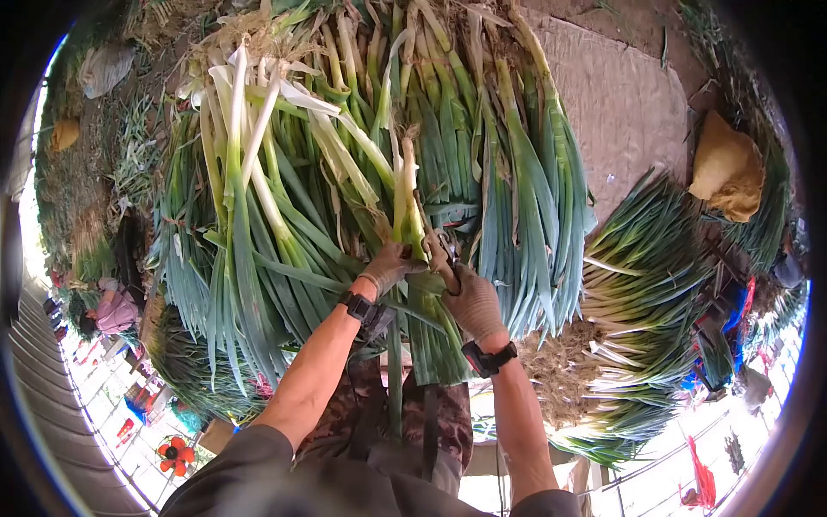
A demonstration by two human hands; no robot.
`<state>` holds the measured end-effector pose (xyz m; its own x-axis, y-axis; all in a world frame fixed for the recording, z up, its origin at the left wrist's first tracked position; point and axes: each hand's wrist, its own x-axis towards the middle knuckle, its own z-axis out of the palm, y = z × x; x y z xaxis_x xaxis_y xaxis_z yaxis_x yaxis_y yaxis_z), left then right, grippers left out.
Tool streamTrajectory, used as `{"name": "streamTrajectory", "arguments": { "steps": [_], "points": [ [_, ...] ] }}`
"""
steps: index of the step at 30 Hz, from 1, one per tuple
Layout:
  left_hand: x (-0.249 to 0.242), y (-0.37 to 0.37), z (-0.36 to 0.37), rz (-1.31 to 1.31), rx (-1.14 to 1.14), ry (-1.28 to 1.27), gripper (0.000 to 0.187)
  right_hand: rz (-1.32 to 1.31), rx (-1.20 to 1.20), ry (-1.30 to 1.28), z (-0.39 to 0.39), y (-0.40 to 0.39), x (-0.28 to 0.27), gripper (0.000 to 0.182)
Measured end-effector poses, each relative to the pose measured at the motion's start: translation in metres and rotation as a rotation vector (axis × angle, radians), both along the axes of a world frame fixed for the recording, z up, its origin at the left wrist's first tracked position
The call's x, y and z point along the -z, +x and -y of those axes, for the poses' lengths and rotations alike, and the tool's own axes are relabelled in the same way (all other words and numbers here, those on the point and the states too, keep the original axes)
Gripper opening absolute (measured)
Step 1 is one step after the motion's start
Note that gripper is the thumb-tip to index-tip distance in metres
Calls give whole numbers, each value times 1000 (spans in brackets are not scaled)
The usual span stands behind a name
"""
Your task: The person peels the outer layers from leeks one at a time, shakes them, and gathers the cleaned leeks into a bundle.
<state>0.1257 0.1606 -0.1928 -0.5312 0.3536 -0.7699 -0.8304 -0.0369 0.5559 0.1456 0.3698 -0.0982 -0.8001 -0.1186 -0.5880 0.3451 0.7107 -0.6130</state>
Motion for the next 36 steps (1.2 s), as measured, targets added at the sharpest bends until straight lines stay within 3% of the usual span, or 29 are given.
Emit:
{"name": "streamTrajectory", "arguments": {
  "steps": [8, 14, 17, 19, 23, 29, 36],
  "points": [
    [-17, -15, 9, 37, 161, -80, 32, 4, 19, 51, 23, -43, 35, 31],
    [-25, -12, 0, -40, -85, -12, 36, -54, 36, 130, 31, -67, 66, 30],
    [-11, 1, 0, -59, -32, -124, 30, -30, 12, 127, 32, -89, 60, 29],
    [-13, -1, 4, -112, 131, -279, 29, -26, -7, 109, 34, -92, 59, 30],
    [-27, -9, -1, -191, 312, -492, 42, 4, -66, 103, 26, -76, 50, 32],
    [-26, -18, -9, -206, 523, -705, 45, 16, -29, 154, 23, -56, 49, 39],
    [-28, -22, -9, -270, 438, -673, 45, -42, 42, -15, 9, -38, 26, 34]
  ]
}}
